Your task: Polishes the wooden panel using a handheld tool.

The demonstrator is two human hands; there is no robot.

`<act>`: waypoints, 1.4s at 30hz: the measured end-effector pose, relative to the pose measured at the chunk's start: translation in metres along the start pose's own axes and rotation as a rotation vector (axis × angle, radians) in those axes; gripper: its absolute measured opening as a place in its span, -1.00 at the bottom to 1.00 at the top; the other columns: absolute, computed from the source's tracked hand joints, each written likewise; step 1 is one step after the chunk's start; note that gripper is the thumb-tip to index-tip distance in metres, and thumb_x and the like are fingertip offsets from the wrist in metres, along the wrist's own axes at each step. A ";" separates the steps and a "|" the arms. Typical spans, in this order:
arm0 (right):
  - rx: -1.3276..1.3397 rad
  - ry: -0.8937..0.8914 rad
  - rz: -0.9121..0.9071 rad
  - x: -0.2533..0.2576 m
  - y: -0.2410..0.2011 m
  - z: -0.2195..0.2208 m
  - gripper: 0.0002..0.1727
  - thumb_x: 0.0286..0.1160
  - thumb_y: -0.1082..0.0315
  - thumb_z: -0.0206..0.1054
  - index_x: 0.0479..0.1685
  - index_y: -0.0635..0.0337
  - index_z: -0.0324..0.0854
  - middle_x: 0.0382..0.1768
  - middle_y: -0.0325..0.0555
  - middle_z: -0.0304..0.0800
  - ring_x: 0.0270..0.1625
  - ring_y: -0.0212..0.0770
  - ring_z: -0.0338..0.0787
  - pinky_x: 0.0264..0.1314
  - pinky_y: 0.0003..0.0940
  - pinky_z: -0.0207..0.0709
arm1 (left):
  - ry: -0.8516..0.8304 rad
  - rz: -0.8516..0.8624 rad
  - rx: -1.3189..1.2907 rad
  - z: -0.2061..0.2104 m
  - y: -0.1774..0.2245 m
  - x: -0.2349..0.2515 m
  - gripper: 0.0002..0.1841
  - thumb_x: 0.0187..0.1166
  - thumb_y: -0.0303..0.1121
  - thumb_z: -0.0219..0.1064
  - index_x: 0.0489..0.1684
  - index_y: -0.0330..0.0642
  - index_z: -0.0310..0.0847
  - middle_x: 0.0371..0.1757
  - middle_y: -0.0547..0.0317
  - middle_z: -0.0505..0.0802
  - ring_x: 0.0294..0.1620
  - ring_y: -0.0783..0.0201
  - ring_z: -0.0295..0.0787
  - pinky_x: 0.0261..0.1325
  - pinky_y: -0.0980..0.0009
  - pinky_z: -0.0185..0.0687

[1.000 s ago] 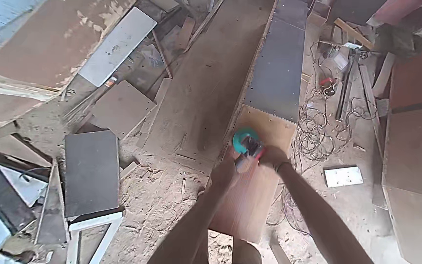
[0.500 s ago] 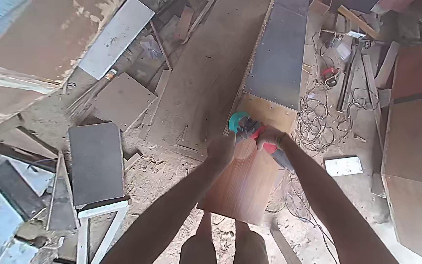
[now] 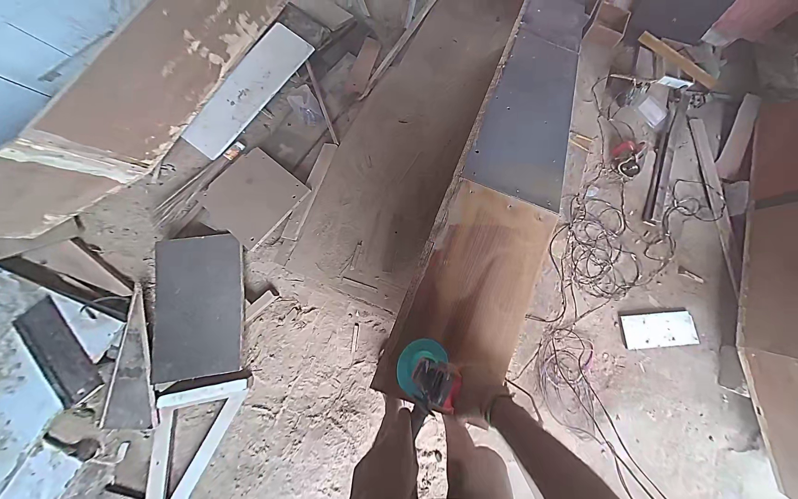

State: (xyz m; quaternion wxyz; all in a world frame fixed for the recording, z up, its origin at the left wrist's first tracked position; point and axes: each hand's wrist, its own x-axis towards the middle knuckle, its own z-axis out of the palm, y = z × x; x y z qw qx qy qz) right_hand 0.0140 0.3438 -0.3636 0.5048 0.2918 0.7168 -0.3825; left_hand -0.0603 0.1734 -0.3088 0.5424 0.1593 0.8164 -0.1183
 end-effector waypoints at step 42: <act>-0.210 0.147 0.017 0.010 -0.040 -0.039 -0.21 0.09 0.04 0.61 0.42 0.15 0.52 0.15 0.16 0.84 0.23 0.21 0.85 0.18 0.30 0.72 | 0.293 0.084 -0.104 0.030 -0.027 0.045 -0.51 0.61 -0.15 0.25 0.55 0.07 0.49 -0.05 -0.04 0.94 -0.13 -0.16 0.95 -0.17 -0.17 0.83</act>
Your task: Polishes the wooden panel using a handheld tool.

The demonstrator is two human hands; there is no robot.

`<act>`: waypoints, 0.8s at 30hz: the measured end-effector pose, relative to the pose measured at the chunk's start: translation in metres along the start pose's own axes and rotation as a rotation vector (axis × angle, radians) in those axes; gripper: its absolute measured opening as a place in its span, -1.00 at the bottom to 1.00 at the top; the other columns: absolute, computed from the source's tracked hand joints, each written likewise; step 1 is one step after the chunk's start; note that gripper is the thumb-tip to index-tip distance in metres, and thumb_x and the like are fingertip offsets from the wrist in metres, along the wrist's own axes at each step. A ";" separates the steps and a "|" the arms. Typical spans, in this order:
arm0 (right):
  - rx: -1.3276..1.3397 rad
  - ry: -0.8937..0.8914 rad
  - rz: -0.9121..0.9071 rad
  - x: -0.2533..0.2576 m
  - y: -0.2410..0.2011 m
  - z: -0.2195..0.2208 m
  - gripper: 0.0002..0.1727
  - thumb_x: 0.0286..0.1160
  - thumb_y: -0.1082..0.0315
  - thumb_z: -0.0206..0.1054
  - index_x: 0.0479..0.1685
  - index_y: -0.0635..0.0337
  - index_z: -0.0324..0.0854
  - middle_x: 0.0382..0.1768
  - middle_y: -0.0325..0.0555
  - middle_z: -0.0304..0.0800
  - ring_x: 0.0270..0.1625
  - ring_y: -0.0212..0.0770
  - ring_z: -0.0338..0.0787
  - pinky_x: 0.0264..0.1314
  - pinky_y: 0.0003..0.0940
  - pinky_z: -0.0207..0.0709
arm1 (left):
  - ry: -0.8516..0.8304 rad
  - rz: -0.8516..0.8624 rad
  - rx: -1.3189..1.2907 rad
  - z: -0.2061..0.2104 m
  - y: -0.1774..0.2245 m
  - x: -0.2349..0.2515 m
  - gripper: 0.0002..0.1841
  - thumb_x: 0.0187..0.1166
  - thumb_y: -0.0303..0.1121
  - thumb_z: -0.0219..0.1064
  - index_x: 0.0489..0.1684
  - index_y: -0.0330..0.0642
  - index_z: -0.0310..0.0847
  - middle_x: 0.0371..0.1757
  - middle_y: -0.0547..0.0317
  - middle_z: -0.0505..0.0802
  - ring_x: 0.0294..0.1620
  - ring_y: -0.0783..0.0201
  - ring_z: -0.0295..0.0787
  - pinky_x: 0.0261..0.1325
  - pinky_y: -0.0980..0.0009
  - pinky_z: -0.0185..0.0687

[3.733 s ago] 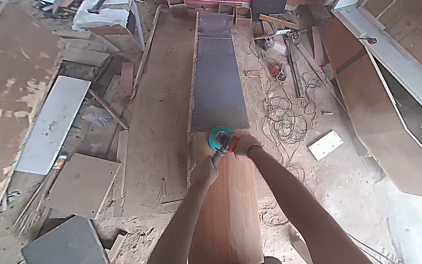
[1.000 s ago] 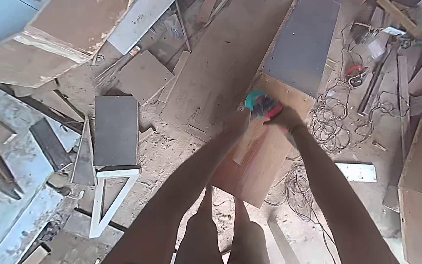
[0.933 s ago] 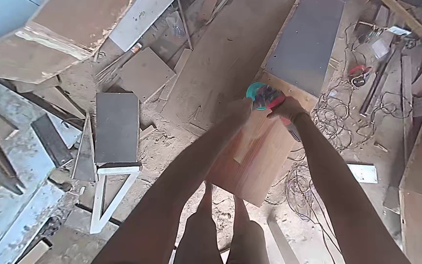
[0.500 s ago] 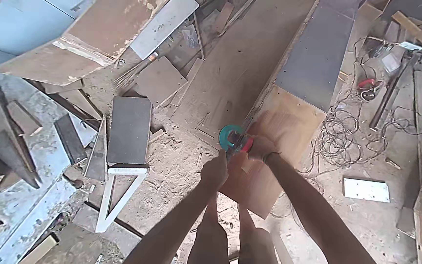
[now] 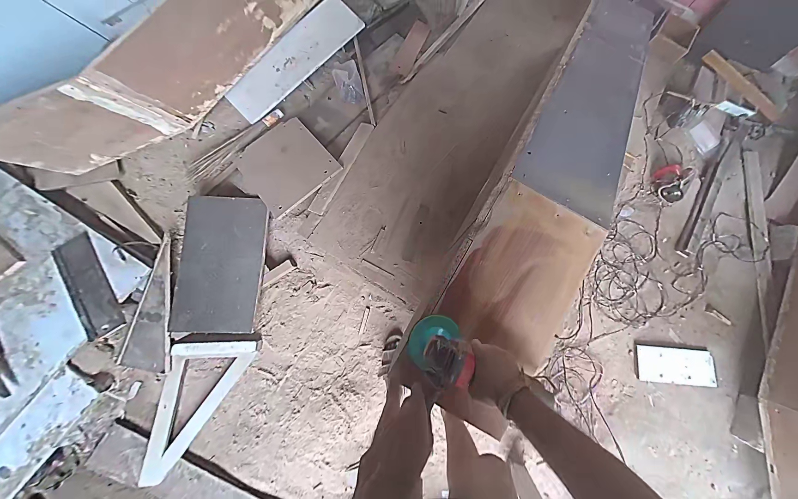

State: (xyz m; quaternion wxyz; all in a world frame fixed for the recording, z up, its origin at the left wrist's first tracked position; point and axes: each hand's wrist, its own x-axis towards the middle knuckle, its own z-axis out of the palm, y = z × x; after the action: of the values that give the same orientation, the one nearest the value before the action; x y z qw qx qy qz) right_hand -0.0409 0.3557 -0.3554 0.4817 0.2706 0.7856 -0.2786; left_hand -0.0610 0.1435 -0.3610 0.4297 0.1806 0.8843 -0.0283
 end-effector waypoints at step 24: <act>-0.017 -0.018 -0.079 0.012 -0.010 -0.042 -0.28 0.07 0.13 0.67 0.36 0.15 0.66 0.28 0.13 0.81 0.37 0.18 0.78 0.36 0.34 0.63 | 0.321 0.033 0.070 -0.081 0.050 -0.026 -0.56 0.64 -0.38 0.12 0.50 -0.15 0.50 -0.17 -0.15 0.92 -0.30 -0.19 0.92 -0.28 -0.17 0.79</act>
State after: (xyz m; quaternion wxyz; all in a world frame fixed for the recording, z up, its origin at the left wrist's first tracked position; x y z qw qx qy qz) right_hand -0.0779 0.3800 -0.3482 0.4796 0.2328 0.7937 -0.2928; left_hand -0.0895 0.1995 -0.2847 0.2768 0.2121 0.9369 -0.0229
